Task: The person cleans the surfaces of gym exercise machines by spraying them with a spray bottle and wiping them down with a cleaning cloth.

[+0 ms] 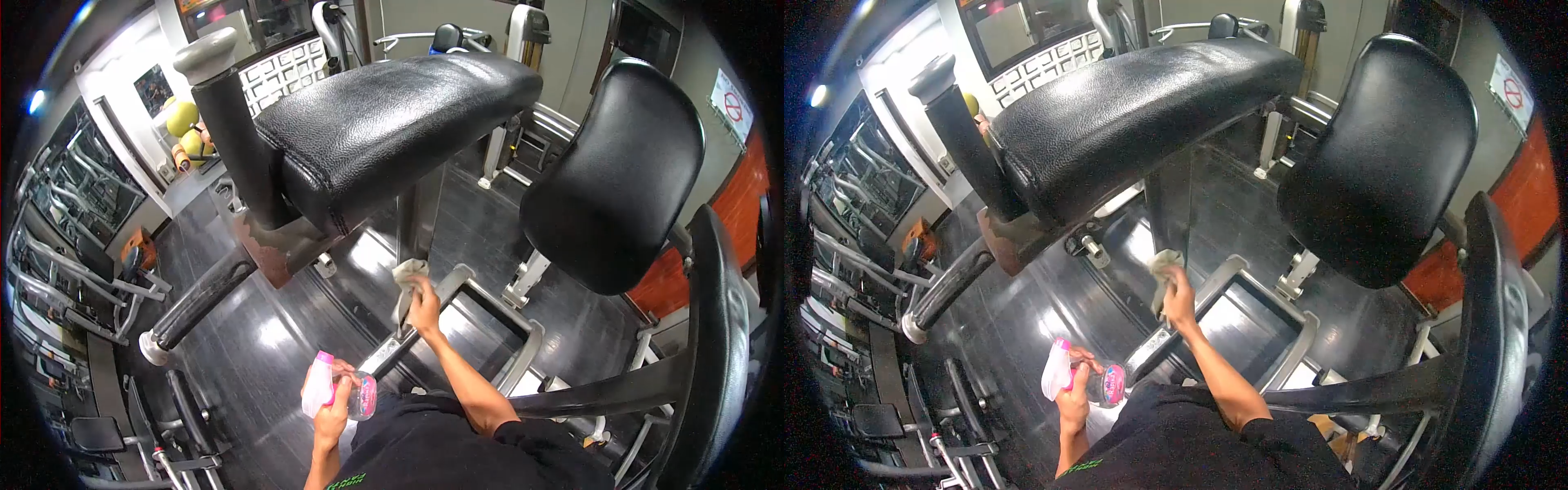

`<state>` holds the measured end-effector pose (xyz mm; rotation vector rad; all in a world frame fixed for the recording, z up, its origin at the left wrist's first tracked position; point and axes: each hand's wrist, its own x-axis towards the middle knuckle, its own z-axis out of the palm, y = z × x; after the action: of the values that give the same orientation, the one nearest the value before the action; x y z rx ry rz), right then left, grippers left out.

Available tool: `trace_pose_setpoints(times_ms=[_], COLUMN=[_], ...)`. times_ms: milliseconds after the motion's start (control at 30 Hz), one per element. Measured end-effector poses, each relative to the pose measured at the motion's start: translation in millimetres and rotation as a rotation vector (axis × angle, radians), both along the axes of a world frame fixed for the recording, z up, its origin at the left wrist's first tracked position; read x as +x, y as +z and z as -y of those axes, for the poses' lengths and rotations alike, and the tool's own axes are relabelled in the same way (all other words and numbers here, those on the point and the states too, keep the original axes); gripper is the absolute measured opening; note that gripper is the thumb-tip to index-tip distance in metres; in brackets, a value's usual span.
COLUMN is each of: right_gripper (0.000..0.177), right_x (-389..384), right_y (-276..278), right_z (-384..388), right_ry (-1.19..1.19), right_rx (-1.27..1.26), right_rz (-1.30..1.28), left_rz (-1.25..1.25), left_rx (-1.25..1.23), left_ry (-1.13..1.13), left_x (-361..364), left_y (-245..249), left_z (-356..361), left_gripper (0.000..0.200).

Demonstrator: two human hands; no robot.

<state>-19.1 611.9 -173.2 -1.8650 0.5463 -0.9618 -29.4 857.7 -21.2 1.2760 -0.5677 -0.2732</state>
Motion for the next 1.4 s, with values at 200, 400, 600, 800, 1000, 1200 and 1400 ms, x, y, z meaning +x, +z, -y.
trace_pose_setpoints(times_ms=[200,400,600,800,1000,1200,1400], right_gripper=[0.044,0.043,0.045,0.043,0.046,0.061,0.062], right_x=[12.2,38.8,35.9,20.8,35.5,50.7,22.4], right_y=[68.8,189.7,73.7,-98.1,1.1,119.8,-6.1], right_z=[52.7,120.3,104.9,43.2,46.5,43.0,15.8], right_ry=[-0.392,-0.202,-0.24,-0.336,-0.493,-0.342,-0.317], right_rx=[0.406,0.028,-0.049,0.405,0.3,-0.179,-0.408], right_rz=[0.433,0.524,0.134,-0.343,0.207,0.427,0.053], left_rz=[0.002,0.023,0.066,0.023,-0.015,-0.04,-0.035], left_rx=[-0.021,-0.01,0.107,0.108,0.053,0.049,0.035], left_ry=[-0.047,-0.069,-0.102,-0.126,0.001,0.008,-0.009], left_x=[-2.0,-3.0,-3.6,-4.4,-4.3,-6.4,-4.4], left_y=[5.1,1.6,-1.8,-7.0,-3.2,-2.7,-5.9], left_z=[3.9,2.8,-1.1,-3.4,-12.8,-15.3,-13.3], left_gripper=[0.015,0.014,0.016,0.016,0.014,0.015,0.015])
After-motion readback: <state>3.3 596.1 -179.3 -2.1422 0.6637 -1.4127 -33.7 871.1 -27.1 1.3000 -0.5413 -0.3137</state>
